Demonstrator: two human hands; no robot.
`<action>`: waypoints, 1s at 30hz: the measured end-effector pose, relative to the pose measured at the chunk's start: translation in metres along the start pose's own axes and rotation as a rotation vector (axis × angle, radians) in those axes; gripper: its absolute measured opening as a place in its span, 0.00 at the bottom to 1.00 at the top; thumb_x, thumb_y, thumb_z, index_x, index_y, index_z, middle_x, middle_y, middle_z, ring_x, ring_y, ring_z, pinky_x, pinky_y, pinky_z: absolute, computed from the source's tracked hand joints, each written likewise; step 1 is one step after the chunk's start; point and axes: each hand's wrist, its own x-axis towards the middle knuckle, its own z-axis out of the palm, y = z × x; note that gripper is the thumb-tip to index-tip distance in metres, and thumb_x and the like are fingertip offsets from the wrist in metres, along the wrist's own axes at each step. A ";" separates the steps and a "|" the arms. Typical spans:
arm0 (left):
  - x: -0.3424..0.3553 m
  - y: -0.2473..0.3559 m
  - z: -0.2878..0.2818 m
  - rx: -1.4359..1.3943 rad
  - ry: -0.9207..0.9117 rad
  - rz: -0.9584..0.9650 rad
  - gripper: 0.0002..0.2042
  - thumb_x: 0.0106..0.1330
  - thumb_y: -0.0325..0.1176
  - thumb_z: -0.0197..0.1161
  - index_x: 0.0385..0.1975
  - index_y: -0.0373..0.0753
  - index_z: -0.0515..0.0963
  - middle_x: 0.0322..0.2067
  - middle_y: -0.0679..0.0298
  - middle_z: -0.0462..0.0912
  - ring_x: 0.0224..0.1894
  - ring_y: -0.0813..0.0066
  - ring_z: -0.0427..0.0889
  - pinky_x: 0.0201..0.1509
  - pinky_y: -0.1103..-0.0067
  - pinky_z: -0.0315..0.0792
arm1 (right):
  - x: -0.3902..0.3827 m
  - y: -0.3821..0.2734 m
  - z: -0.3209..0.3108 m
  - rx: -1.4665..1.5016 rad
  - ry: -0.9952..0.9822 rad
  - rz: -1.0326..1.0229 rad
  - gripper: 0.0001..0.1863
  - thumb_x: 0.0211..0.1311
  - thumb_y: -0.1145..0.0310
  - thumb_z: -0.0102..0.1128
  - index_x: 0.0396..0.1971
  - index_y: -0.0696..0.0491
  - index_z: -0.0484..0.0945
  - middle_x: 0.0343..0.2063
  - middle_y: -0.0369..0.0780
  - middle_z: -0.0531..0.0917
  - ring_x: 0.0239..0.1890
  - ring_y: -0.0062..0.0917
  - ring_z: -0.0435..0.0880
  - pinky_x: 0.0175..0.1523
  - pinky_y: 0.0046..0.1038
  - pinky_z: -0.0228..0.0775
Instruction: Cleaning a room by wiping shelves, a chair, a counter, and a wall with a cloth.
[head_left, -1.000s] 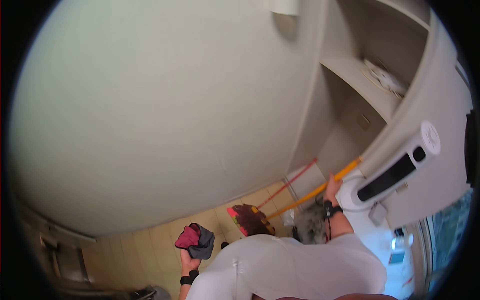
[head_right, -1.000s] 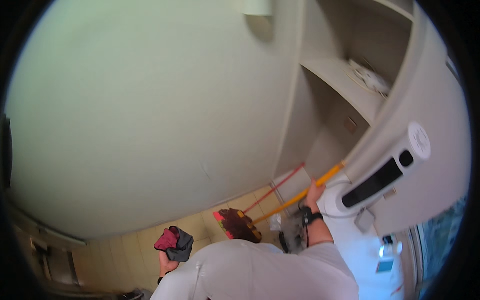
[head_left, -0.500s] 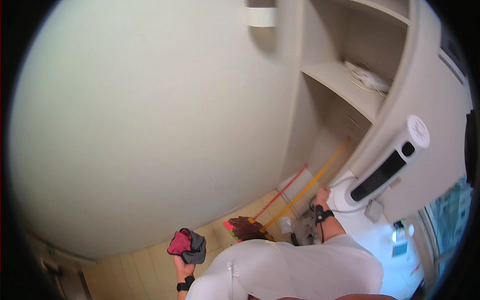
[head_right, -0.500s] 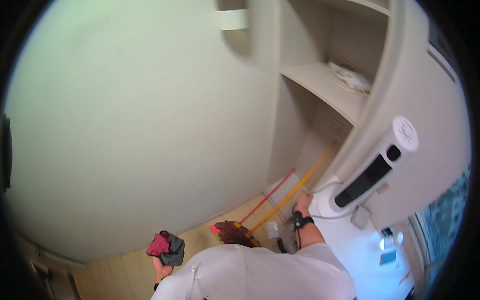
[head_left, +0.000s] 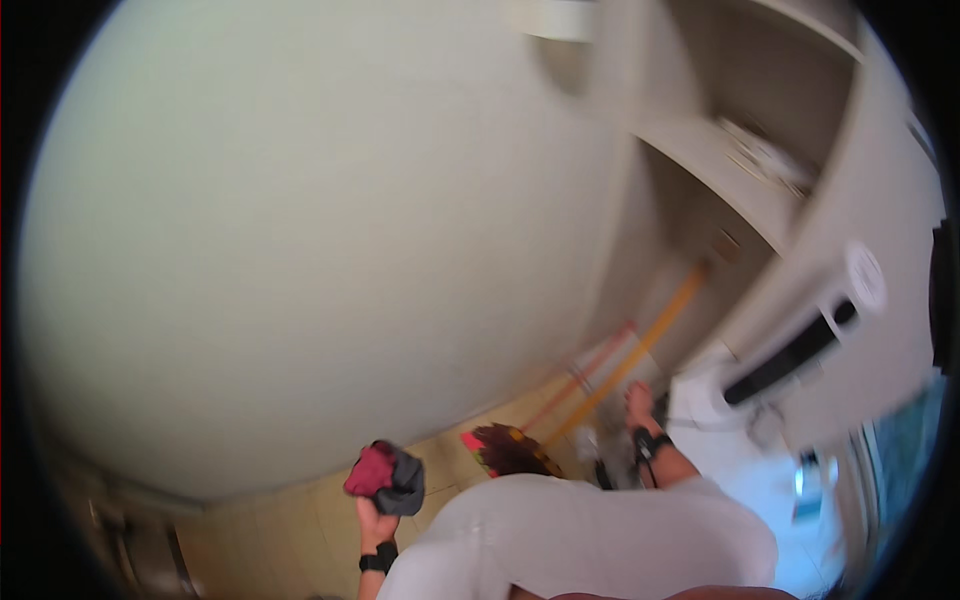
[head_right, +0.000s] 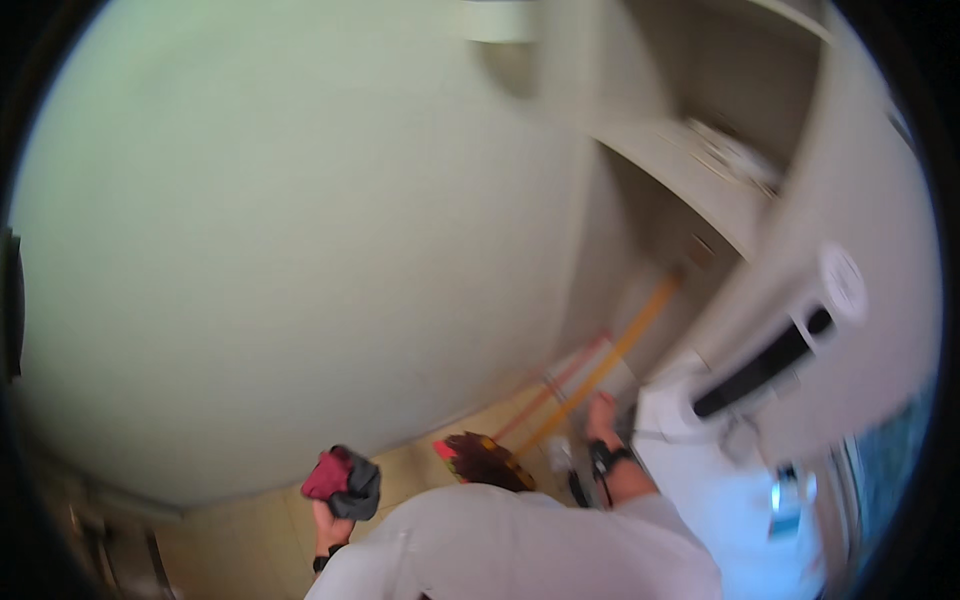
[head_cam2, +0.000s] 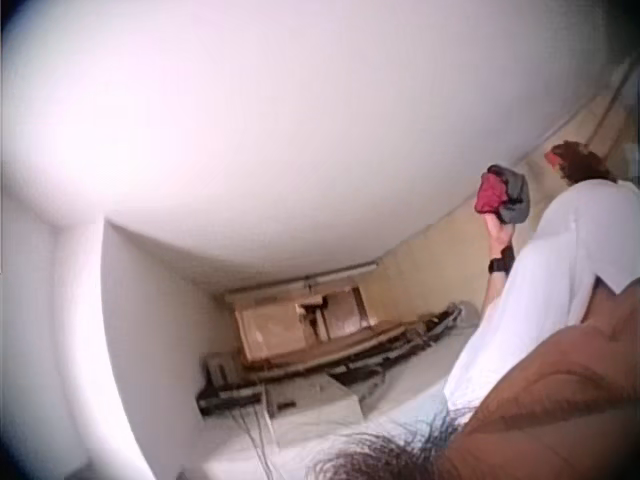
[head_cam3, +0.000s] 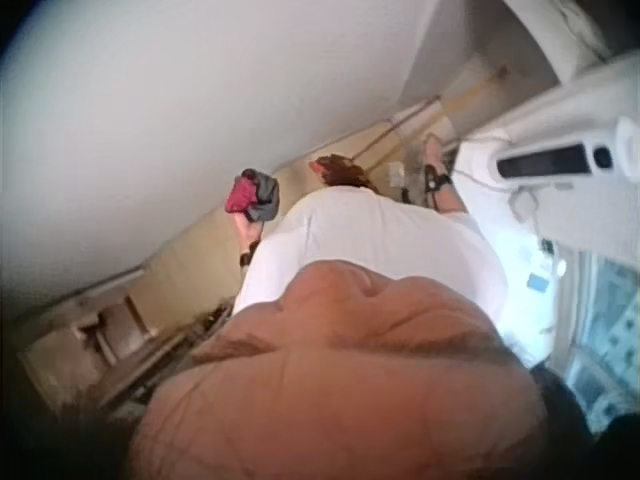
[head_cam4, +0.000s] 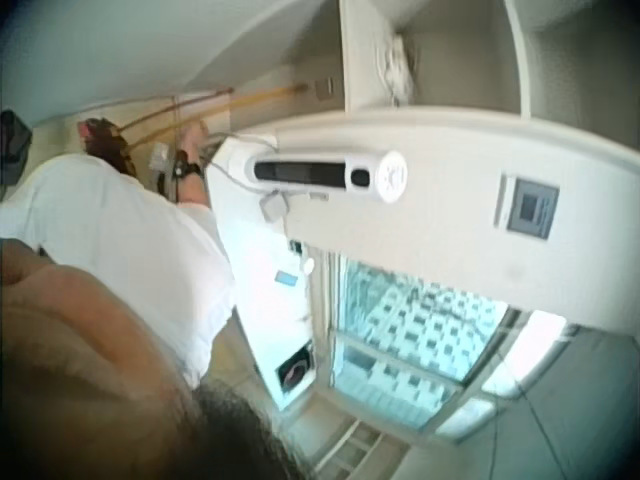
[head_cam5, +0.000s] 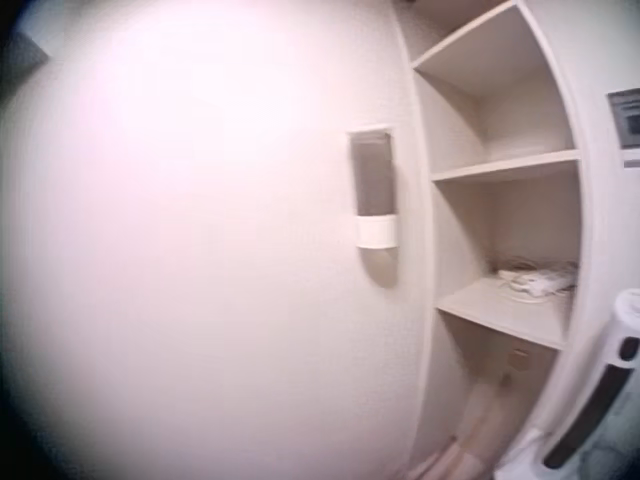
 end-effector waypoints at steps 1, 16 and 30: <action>-0.008 0.004 -0.005 -0.432 0.066 -0.152 0.19 0.76 0.41 0.53 0.61 0.39 0.73 0.59 0.62 0.77 0.60 0.66 0.76 0.69 0.70 0.67 | -0.031 -0.042 0.015 -0.106 -0.115 0.104 0.06 0.65 0.60 0.54 0.35 0.43 0.78 0.24 0.28 0.74 0.25 0.15 0.73 0.28 0.24 0.63; 0.069 0.147 0.133 -0.327 -0.344 0.025 0.23 0.77 0.42 0.50 0.66 0.37 0.65 0.63 0.58 0.72 0.63 0.63 0.74 0.67 0.65 0.70 | -0.315 -0.191 0.318 -0.342 -1.462 -0.377 0.26 0.75 0.55 0.54 0.65 0.53 0.69 0.54 0.38 0.79 0.59 0.23 0.75 0.65 0.27 0.64; 0.083 0.154 0.048 -0.279 -0.365 -0.034 0.23 0.77 0.45 0.50 0.65 0.38 0.68 0.62 0.60 0.74 0.62 0.64 0.74 0.69 0.69 0.67 | -0.350 -0.181 0.391 -0.455 -1.771 -0.203 0.09 0.73 0.61 0.55 0.35 0.51 0.76 0.36 0.28 0.79 0.43 0.14 0.72 0.54 0.23 0.65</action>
